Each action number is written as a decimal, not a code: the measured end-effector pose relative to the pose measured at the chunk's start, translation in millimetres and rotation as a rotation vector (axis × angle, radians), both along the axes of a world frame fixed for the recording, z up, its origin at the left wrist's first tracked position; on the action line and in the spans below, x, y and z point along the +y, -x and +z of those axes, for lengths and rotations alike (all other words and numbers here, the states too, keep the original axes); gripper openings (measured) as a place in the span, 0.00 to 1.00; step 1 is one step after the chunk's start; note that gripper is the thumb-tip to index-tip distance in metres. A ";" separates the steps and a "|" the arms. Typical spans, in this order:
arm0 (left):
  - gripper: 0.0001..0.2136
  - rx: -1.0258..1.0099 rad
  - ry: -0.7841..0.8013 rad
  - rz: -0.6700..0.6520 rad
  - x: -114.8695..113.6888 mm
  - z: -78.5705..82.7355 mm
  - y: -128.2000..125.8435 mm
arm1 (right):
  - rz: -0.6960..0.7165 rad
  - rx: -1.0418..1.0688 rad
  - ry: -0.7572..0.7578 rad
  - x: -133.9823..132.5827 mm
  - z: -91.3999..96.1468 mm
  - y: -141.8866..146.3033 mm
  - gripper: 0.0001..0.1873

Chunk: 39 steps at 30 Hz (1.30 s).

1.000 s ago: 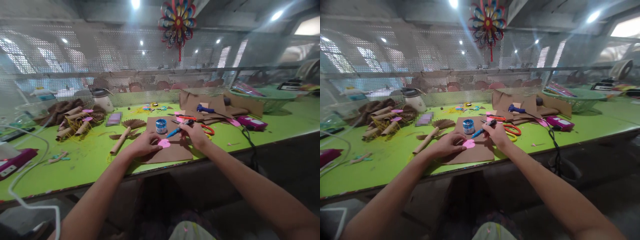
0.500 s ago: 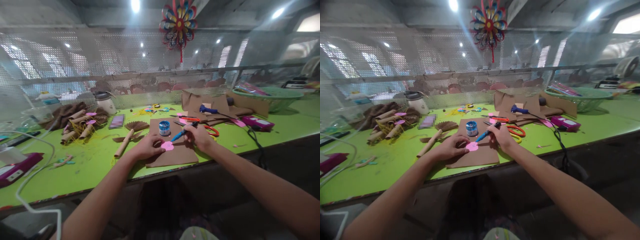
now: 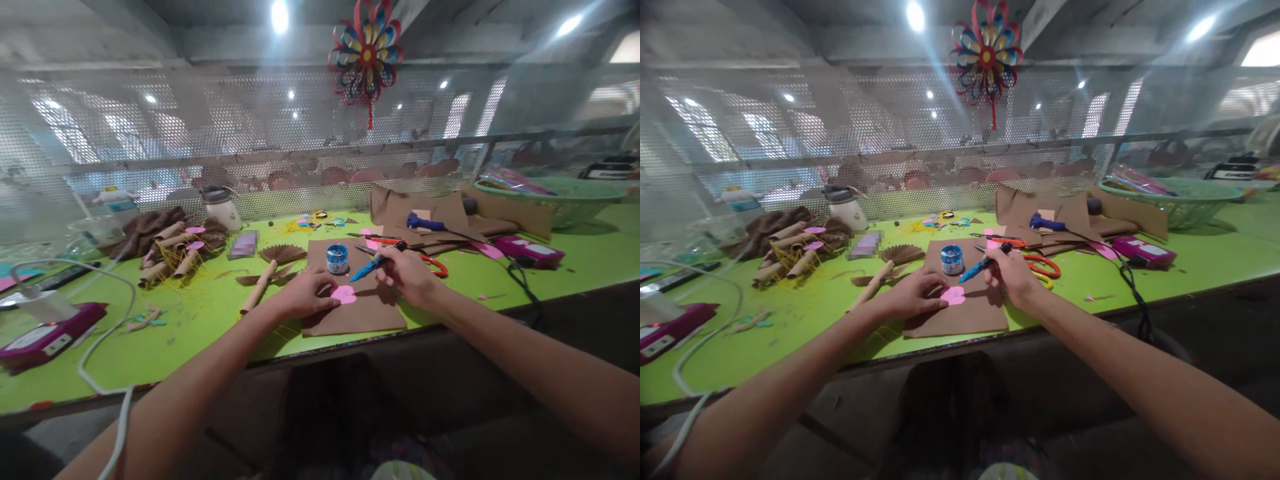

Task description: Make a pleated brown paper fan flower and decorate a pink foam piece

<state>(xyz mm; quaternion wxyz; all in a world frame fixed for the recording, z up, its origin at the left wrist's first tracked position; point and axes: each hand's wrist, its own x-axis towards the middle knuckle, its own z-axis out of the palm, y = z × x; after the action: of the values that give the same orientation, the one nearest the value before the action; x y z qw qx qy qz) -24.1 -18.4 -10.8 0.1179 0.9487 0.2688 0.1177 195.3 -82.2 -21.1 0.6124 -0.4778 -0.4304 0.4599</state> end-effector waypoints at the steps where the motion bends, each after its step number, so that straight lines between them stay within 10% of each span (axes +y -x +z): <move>1: 0.17 -0.026 -0.006 0.006 -0.4 -3.0 1.3 | -0.002 0.001 -0.030 0.1 1.0 1.5 0.13; 39: 0.16 -0.038 -0.124 0.068 -9.0 -12.2 -3.1 | -0.095 -0.048 -0.014 2.7 -14.4 5.0 0.17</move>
<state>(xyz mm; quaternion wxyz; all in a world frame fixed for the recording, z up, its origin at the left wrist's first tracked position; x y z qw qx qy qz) -21.1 -27.5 -22.9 0.0600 0.9420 0.2910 0.1559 190.3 -79.4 -35.4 0.6262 -0.5043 -0.4250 0.4158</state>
